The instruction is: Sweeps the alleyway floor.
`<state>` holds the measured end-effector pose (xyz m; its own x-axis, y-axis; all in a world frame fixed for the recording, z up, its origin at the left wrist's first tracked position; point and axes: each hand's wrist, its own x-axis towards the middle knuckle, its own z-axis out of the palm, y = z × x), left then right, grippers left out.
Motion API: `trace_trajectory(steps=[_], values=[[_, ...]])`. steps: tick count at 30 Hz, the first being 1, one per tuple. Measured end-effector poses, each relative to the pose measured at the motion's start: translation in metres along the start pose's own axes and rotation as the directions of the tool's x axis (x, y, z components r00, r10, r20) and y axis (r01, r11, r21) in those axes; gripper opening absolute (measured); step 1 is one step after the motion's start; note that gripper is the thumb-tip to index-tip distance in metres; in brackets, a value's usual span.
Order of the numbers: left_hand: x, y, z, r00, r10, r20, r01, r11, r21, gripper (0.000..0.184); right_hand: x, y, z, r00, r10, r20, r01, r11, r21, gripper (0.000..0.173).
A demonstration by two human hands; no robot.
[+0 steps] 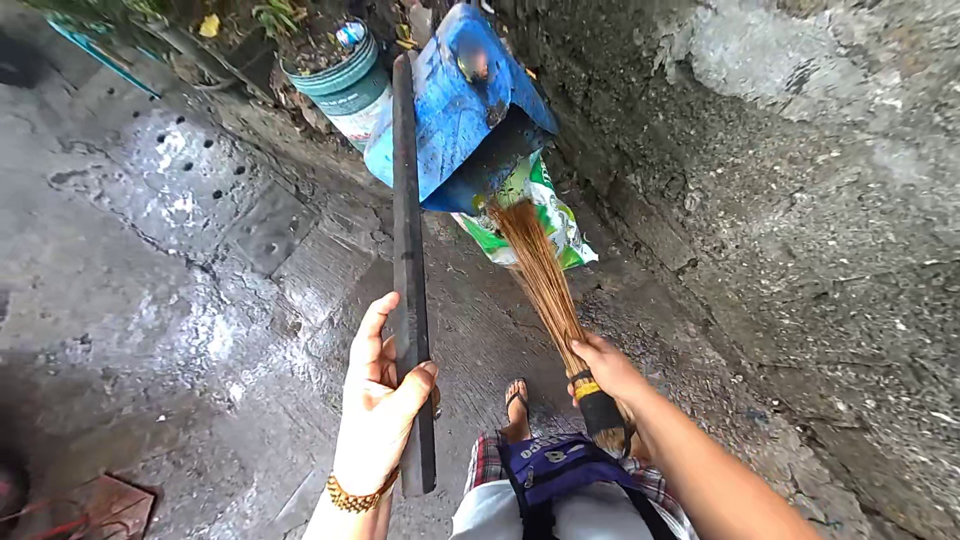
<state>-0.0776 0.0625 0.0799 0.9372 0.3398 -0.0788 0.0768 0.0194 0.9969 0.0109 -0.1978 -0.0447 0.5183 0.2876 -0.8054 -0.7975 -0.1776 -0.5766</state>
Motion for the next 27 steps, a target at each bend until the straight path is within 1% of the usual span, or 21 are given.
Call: trace_trajectory(steps=[2, 4, 5, 7, 8, 9, 10, 12, 14, 17, 19, 20, 22, 24, 25, 27], values=[[-0.002, -0.002, 0.003, 1.0, -0.009, 0.0, 0.009, 1.0, -0.001, 0.082, -0.025, -0.003, 0.001, 0.998, -0.013, 0.063, 0.013, 1.0, 0.005, 0.046], [-0.004, -0.005, 0.006, 1.0, -0.005, 0.015, 0.006, 1.0, -0.016, 0.08, -0.026, -0.004, 0.006, 0.991, -0.015, 0.132, 0.015, 1.0, 0.001, 0.045], [-0.004, -0.006, 0.007, 1.0, -0.005, 0.018, 0.005, 1.0, -0.021, 0.079, -0.017, -0.003, 0.006, 0.992, -0.005, 0.127, 0.005, 1.0, 0.002, 0.046], [-0.007, -0.006, 0.006, 1.0, -0.008, 0.009, 0.009, 1.0, -0.021, 0.08, 0.002, 0.001, 0.001, 0.999, 0.026, 0.043, -0.027, 0.999, 0.026, 0.045], [-0.009, -0.005, 0.005, 1.0, -0.01, 0.002, 0.01, 1.0, -0.014, 0.081, 0.003, 0.003, -0.001, 1.0, 0.029, 0.012, -0.029, 0.999, 0.021, 0.045], [-0.009, -0.005, 0.003, 1.0, -0.014, -0.005, 0.014, 1.0, -0.001, 0.081, -0.005, 0.003, -0.002, 1.0, 0.017, 0.01, -0.017, 1.0, -0.005, 0.046], [-0.009, -0.006, 0.003, 1.0, -0.015, -0.009, 0.015, 1.0, 0.008, 0.081, -0.018, 0.001, -0.001, 1.0, 0.005, 0.031, -0.004, 1.0, -0.031, 0.047], [-0.012, -0.01, 0.006, 0.999, -0.034, -0.011, 0.034, 0.999, 0.002, 0.079, -0.043, 0.003, 0.005, 0.994, -0.011, 0.107, 0.013, 1.0, -0.022, 0.049], [-0.012, -0.013, 0.009, 1.0, -0.028, -0.006, 0.028, 0.999, -0.019, 0.078, -0.039, 0.004, 0.009, 0.987, -0.007, 0.16, 0.007, 1.0, 0.004, 0.047], [-0.014, -0.011, 0.004, 1.0, -0.022, -0.019, 0.022, 1.0, -0.015, 0.08, -0.016, 0.01, 0.003, 0.996, 0.028, 0.089, -0.031, 0.999, 0.028, 0.043], [-0.014, -0.005, -0.002, 0.999, -0.029, -0.031, 0.029, 0.999, -0.018, 0.081, -0.023, 0.01, -0.003, 0.998, 0.015, 0.059, -0.015, 1.0, -0.014, 0.045], [-0.014, -0.003, -0.002, 0.999, -0.038, -0.036, 0.037, 0.999, -0.028, 0.081, -0.032, 0.008, -0.004, 0.997, -0.011, 0.071, 0.014, 0.999, -0.05, 0.045], [-0.013, -0.002, 0.0, 0.998, -0.044, -0.038, 0.042, 0.997, -0.059, 0.08, -0.047, -0.003, 0.003, 0.987, -0.079, 0.142, 0.092, 0.992, -0.088, 0.048], [-0.012, -0.001, 0.001, 0.999, -0.041, -0.026, 0.038, 0.996, -0.086, 0.079, -0.032, -0.016, 0.017, 0.971, -0.126, 0.202, 0.15, 0.982, -0.111, 0.054], [-0.012, 0.0, 0.0, 0.999, -0.037, -0.025, 0.035, 0.996, -0.088, 0.079, -0.015, -0.019, 0.021, 0.973, -0.136, 0.187, 0.158, 0.981, -0.109, 0.054], [-0.013, 0.006, -0.006, 0.999, -0.037, -0.025, 0.035, 0.997, -0.072, 0.08, 0.022, -0.013, 0.018, 0.988, -0.128, 0.087, 0.132, 0.99, -0.049, 0.053]])
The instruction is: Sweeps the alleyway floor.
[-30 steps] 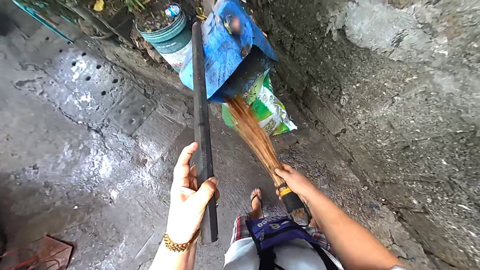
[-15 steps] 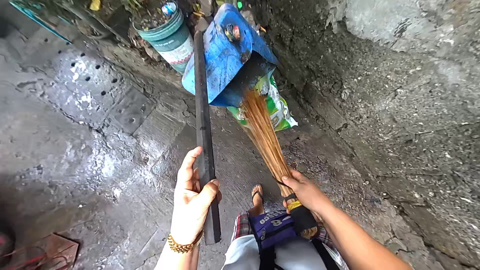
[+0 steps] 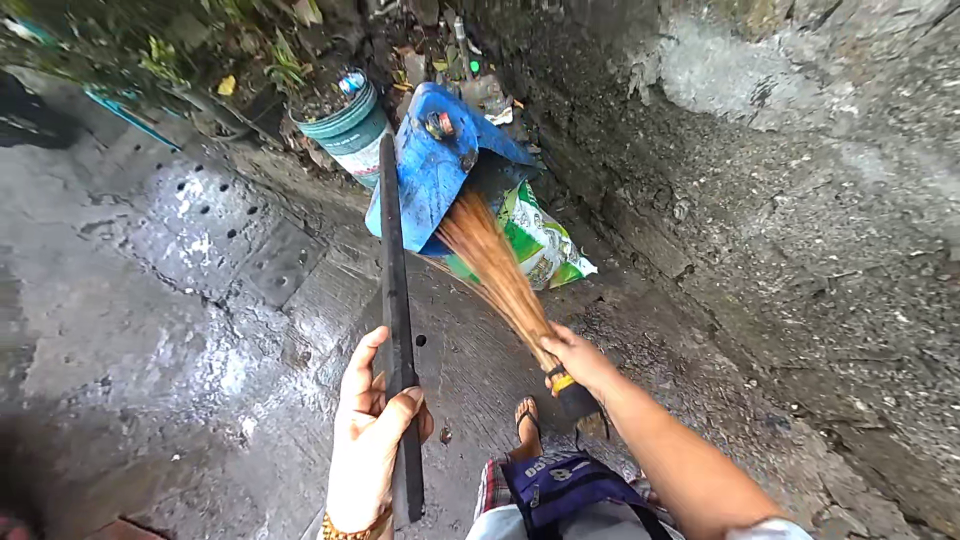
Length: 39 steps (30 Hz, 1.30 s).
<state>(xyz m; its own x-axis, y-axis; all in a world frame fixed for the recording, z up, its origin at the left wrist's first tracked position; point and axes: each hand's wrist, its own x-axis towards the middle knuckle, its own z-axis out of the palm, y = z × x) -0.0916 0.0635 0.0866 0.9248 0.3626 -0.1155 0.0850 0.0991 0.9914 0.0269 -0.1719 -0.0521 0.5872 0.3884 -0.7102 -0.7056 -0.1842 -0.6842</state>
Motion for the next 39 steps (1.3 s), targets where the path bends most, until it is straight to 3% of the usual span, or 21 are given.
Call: trace_trajectory(steps=[2, 5, 7, 10, 14, 17, 20, 23, 28, 33, 36, 39], values=[[0.001, 0.005, -0.006, 1.0, -0.004, -0.007, 0.004, 1.0, 0.015, 0.081, 0.006, 0.019, -0.011, 0.997, 0.033, -0.066, -0.032, 0.999, 0.025, 0.051], [0.003, 0.002, -0.008, 1.0, -0.028, -0.01, 0.028, 1.0, -0.005, 0.081, -0.034, 0.027, -0.005, 0.998, 0.049, -0.045, -0.047, 0.998, 0.048, 0.049], [0.003, -0.001, -0.007, 0.999, -0.038, -0.01, 0.037, 0.999, -0.021, 0.08, -0.05, 0.018, 0.011, 1.0, 0.014, 0.004, -0.014, 0.999, 0.045, 0.049], [0.007, -0.003, -0.005, 1.0, -0.024, -0.004, 0.024, 1.0, -0.011, 0.079, -0.03, -0.007, 0.023, 0.996, -0.064, 0.062, 0.066, 0.997, -0.033, 0.054], [0.011, 0.006, -0.008, 0.999, 0.003, -0.042, -0.002, 1.0, 0.022, 0.078, 0.016, 0.007, -0.014, 0.994, -0.001, -0.111, 0.009, 0.997, 0.072, 0.052], [0.015, 0.01, -0.015, 0.999, 0.02, -0.049, -0.02, 1.0, 0.011, 0.078, -0.013, 0.017, -0.031, 0.986, 0.017, -0.168, -0.008, 0.998, 0.054, 0.05], [0.015, 0.004, -0.015, 0.999, 0.033, -0.04, -0.034, 0.999, -0.009, 0.076, -0.05, 0.011, -0.011, 0.994, -0.043, -0.105, 0.037, 0.998, -0.059, 0.052], [0.013, 0.002, -0.01, 0.998, 0.038, -0.044, -0.04, 0.999, -0.029, 0.076, -0.035, -0.002, 0.012, 0.995, -0.097, 0.018, 0.098, 0.986, -0.131, 0.057], [-0.002, 0.009, -0.02, 0.998, 0.049, -0.05, -0.05, 0.999, -0.017, 0.075, -0.003, 0.01, -0.013, 0.989, 0.002, -0.145, 0.013, 0.995, 0.101, 0.049], [-0.007, -0.001, -0.016, 0.997, 0.042, -0.061, -0.046, 0.997, -0.058, 0.074, -0.058, 0.014, 0.001, 0.998, -0.035, -0.052, 0.033, 0.998, -0.049, 0.053], [-0.007, 0.001, -0.015, 0.997, 0.05, -0.061, -0.054, 0.997, -0.059, 0.071, -0.039, 0.007, 0.005, 0.999, -0.018, 0.029, 0.02, 0.997, -0.07, 0.053], [-0.017, 0.008, -0.032, 0.995, 0.056, -0.082, -0.062, 0.996, -0.066, 0.07, -0.028, 0.015, -0.018, 0.995, 0.0, -0.096, -0.009, 0.996, -0.09, 0.05]])
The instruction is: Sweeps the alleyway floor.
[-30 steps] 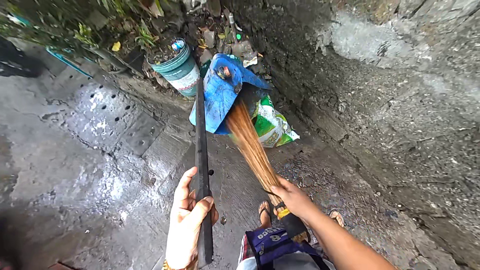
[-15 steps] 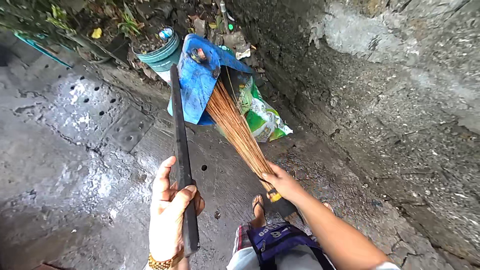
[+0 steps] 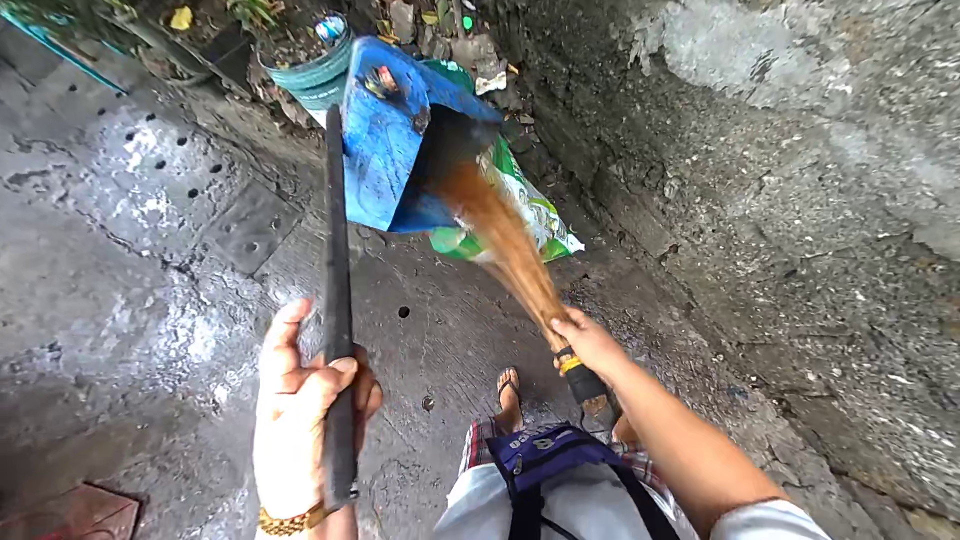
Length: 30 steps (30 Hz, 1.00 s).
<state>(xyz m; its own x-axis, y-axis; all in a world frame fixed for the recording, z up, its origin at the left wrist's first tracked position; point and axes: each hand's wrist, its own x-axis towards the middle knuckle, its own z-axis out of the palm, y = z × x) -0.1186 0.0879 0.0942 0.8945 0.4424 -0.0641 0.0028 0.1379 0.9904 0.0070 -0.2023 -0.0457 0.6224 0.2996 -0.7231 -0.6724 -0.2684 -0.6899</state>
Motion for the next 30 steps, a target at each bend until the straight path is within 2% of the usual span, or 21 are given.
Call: trace_trajectory(steps=[2, 4, 6, 8, 11, 14, 16, 18, 21, 23, 27, 30], values=[[-0.009, 0.003, -0.027, 0.999, -0.032, -0.037, 0.031, 0.999, -0.024, 0.071, -0.019, 0.019, -0.026, 0.995, -0.03, -0.097, 0.022, 0.996, -0.082, 0.051], [-0.023, 0.0, -0.063, 0.997, -0.078, -0.018, 0.074, 0.979, -0.189, 0.063, -0.049, 0.054, -0.055, 0.978, -0.102, -0.184, 0.065, 0.978, -0.2, 0.057], [-0.038, 0.003, -0.088, 0.991, -0.133, -0.011, 0.117, 0.904, -0.41, 0.054, -0.075, 0.091, -0.076, 0.945, -0.203, -0.256, 0.121, 0.945, -0.303, 0.065], [-0.05, 0.007, -0.105, 0.981, -0.194, -0.028, 0.136, 0.776, -0.616, 0.045, -0.091, 0.118, -0.084, 0.905, -0.261, -0.337, 0.158, 0.939, -0.305, 0.069], [-0.056, -0.007, -0.127, 0.96, -0.281, 0.0, 0.161, 0.549, -0.82, 0.035, -0.1, 0.139, -0.082, 0.881, -0.191, -0.432, 0.115, 0.974, -0.196, 0.071], [-0.044, -0.038, -0.146, 0.944, -0.328, 0.019, 0.164, 0.423, -0.891, 0.037, -0.094, 0.142, -0.075, 0.88, -0.002, -0.475, -0.033, 0.997, -0.065, 0.071], [-0.031, -0.07, -0.157, 0.924, -0.379, -0.049, 0.124, 0.42, -0.899, 0.031, -0.088, 0.141, -0.068, 0.878, 0.118, -0.464, -0.101, 0.993, 0.062, 0.062], [-0.018, -0.108, -0.165, 0.878, -0.44, -0.187, 0.04, 0.457, -0.888, 0.029, -0.08, 0.142, -0.063, 0.882, 0.195, -0.429, -0.151, 0.979, 0.134, 0.058], [-0.003, -0.173, -0.184, 0.78, -0.498, -0.379, -0.089, 0.511, -0.855, 0.035, -0.071, 0.15, -0.06, 0.87, 0.245, -0.427, -0.191, 0.967, 0.167, 0.057], [0.0, -0.214, -0.198, 0.714, -0.531, -0.457, -0.141, 0.531, -0.836, 0.035, -0.074, 0.151, -0.055, 0.847, 0.267, -0.46, -0.211, 0.962, 0.17, 0.054], [0.0, -0.264, -0.208, 0.589, -0.642, -0.491, -0.177, 0.491, -0.853, 0.031, -0.082, 0.159, -0.053, 0.793, 0.308, -0.526, -0.244, 0.951, 0.188, 0.05], [-0.005, -0.297, -0.208, 0.535, -0.715, -0.45, -0.194, 0.414, -0.889, 0.028, -0.083, 0.164, -0.057, 0.754, 0.34, -0.561, -0.284, 0.94, 0.188, 0.049]])
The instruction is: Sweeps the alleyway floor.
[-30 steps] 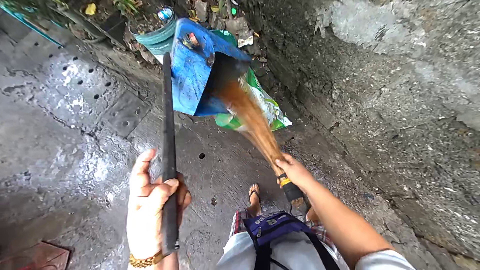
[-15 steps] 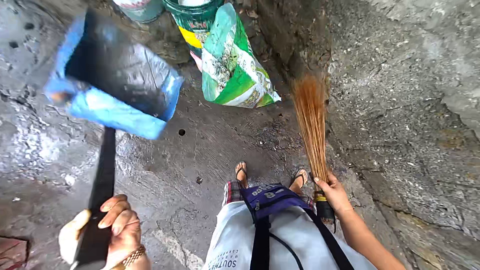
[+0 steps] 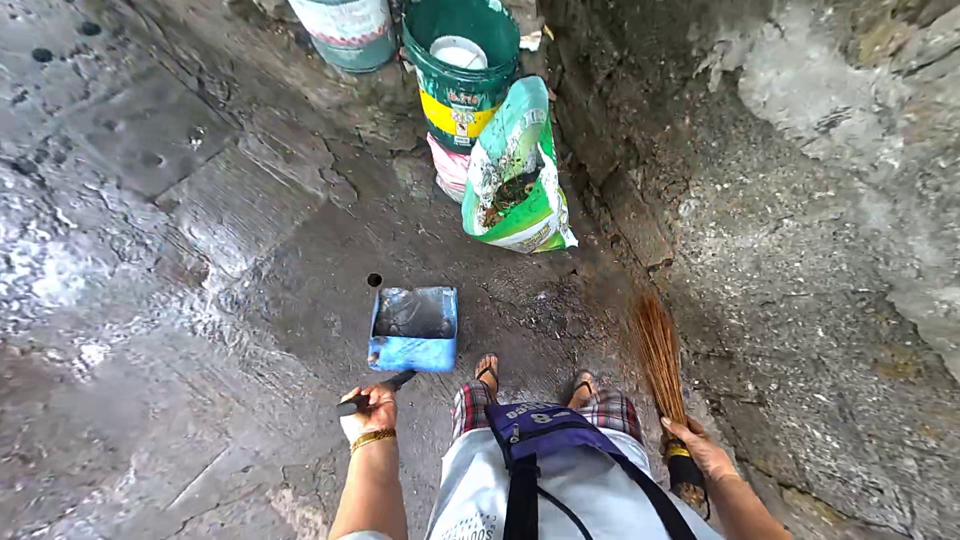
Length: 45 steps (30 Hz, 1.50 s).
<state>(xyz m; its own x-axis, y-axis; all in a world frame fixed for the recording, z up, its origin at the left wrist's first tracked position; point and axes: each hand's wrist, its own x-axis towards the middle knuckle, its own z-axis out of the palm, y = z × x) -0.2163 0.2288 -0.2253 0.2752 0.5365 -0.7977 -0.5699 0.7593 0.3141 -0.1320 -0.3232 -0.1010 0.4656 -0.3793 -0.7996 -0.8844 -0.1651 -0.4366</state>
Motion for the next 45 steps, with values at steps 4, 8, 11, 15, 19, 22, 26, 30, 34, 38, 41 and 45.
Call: trace_trajectory(steps=[4, 8, 11, 15, 19, 22, 26, 30, 34, 38, 41, 45], values=[[0.019, -0.003, -0.026, 0.981, -0.144, -0.131, 0.168, 0.965, 0.201, 0.02, 0.006, -0.003, 0.008, 0.995, 0.076, -0.064, -0.079, 0.995, -0.057, 0.048], [0.015, 0.03, -0.007, 0.943, -0.212, -0.255, 0.331, 0.659, 0.676, 0.032, 0.023, 0.005, 0.013, 0.988, 0.144, -0.062, -0.149, 0.985, -0.085, 0.055], [0.015, 0.063, 0.018, 0.932, -0.1, -0.349, 0.362, 0.304, 0.881, 0.044, 0.048, 0.012, 0.022, 0.987, 0.154, -0.047, -0.159, 0.982, -0.102, 0.061], [0.017, 0.082, 0.067, 0.928, 0.134, -0.348, 0.359, -0.076, 0.93, 0.05, 0.074, -0.011, 0.036, 0.986, 0.168, -0.017, -0.168, 0.96, -0.224, 0.066], [0.008, 0.045, 0.139, 0.931, 0.315, 0.185, 0.085, -0.678, 0.73, 0.047, 0.093, -0.054, 0.04, 0.984, 0.154, 0.093, -0.124, 0.955, -0.27, 0.075], [0.001, -0.063, 0.197, 0.951, 0.142, 0.276, -0.172, -0.502, 0.848, 0.044, 0.107, -0.087, 0.044, 0.964, 0.15, 0.221, -0.115, 0.98, -0.162, 0.076], [0.014, -0.227, 0.253, 0.966, -0.191, -0.176, 0.166, -0.07, 0.984, 0.071, 0.142, -0.129, 0.055, 0.902, 0.17, 0.397, -0.154, 0.985, -0.073, 0.063], [0.061, -0.316, 0.279, 0.902, -0.236, -0.362, 0.364, -0.04, 0.931, 0.086, 0.183, -0.173, 0.072, 0.834, 0.189, 0.519, -0.212, 0.977, -0.015, 0.049], [0.08, -0.362, 0.293, 0.95, -0.115, -0.291, 0.3, 0.067, 0.952, 0.041, 0.222, -0.21, 0.087, 0.846, 0.241, 0.476, -0.263, 0.965, -0.021, 0.048], [0.055, -0.397, 0.309, 0.992, -0.093, -0.09, 0.074, -0.163, 0.984, 0.031, 0.252, -0.234, 0.093, 0.844, 0.266, 0.467, -0.336, 0.939, 0.074, 0.045], [0.02, -0.428, 0.328, 0.983, -0.171, 0.066, -0.114, -0.295, 0.949, 0.035, 0.267, -0.25, 0.088, 0.83, 0.282, 0.481, -0.374, 0.921, 0.106, 0.04], [-0.002, -0.465, 0.357, 0.954, -0.242, 0.176, -0.253, -0.333, 0.909, 0.03, 0.281, -0.261, 0.084, 0.797, 0.228, 0.56, -0.349, 0.929, 0.119, 0.036]])
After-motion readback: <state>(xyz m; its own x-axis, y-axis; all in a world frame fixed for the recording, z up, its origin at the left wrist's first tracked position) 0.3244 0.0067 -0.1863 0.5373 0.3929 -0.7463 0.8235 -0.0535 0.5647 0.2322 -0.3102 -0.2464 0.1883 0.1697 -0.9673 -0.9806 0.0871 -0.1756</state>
